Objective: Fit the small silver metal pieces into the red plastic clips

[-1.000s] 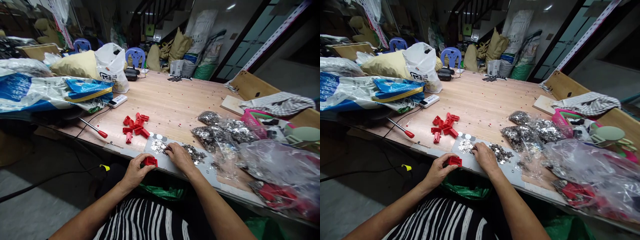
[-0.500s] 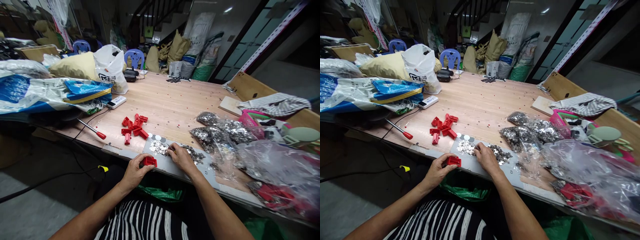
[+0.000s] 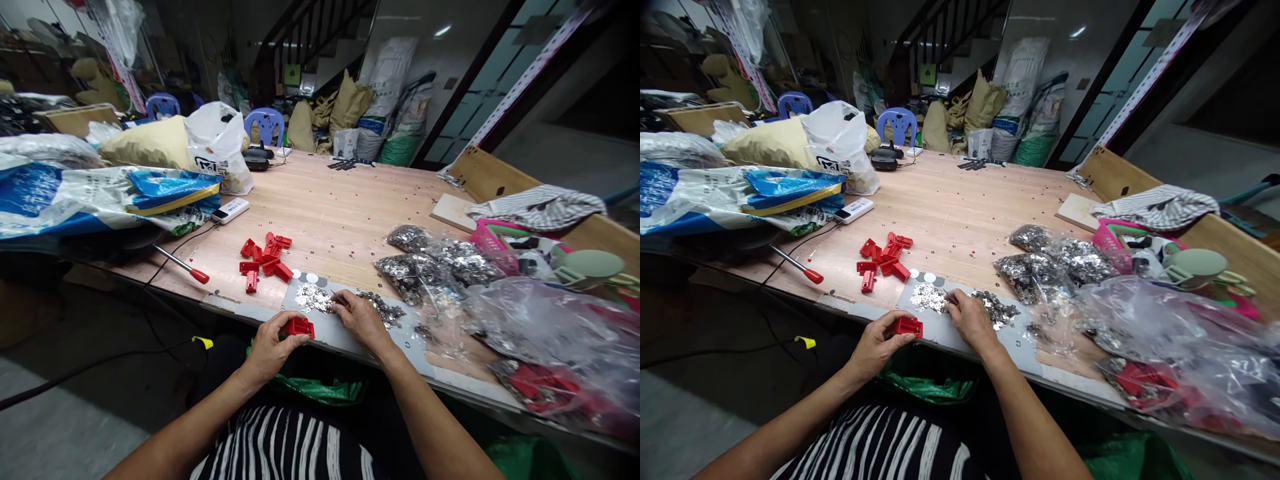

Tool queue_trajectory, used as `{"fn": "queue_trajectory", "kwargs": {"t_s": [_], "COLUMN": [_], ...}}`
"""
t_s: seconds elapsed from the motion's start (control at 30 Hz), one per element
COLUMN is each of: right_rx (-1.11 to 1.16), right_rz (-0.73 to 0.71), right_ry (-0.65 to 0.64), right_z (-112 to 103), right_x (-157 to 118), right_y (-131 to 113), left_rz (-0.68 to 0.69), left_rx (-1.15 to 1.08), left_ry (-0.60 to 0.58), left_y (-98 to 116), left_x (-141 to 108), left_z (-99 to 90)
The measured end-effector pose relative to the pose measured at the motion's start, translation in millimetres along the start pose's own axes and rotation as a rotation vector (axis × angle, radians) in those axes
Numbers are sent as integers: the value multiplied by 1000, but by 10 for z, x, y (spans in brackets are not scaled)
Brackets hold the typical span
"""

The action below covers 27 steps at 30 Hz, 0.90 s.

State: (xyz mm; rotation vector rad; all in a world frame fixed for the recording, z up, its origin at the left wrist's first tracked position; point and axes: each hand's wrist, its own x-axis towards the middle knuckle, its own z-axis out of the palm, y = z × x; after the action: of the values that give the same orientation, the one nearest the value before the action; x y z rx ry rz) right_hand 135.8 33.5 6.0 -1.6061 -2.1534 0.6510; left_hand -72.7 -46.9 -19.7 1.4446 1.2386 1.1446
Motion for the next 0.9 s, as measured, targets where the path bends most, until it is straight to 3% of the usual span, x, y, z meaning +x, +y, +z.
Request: {"fn": "queue_trajectory", "kwargs": {"t_s": [0.33, 0.6, 0.9], "right_rx": [-107, -248, -231], "right_rz": [11, -23, -8], "right_ry": [39, 3, -3], "right_z": [-78, 11, -28], "right_x": [-85, -88, -80], "right_y": [78, 61, 60], "left_rz": [-6, 6, 1], "left_rx": [13, 10, 22], "left_ry": [-4, -11, 3], "left_y": [22, 8, 1], "left_x": [-4, -8, -14], "left_z": [18, 34, 24]}}
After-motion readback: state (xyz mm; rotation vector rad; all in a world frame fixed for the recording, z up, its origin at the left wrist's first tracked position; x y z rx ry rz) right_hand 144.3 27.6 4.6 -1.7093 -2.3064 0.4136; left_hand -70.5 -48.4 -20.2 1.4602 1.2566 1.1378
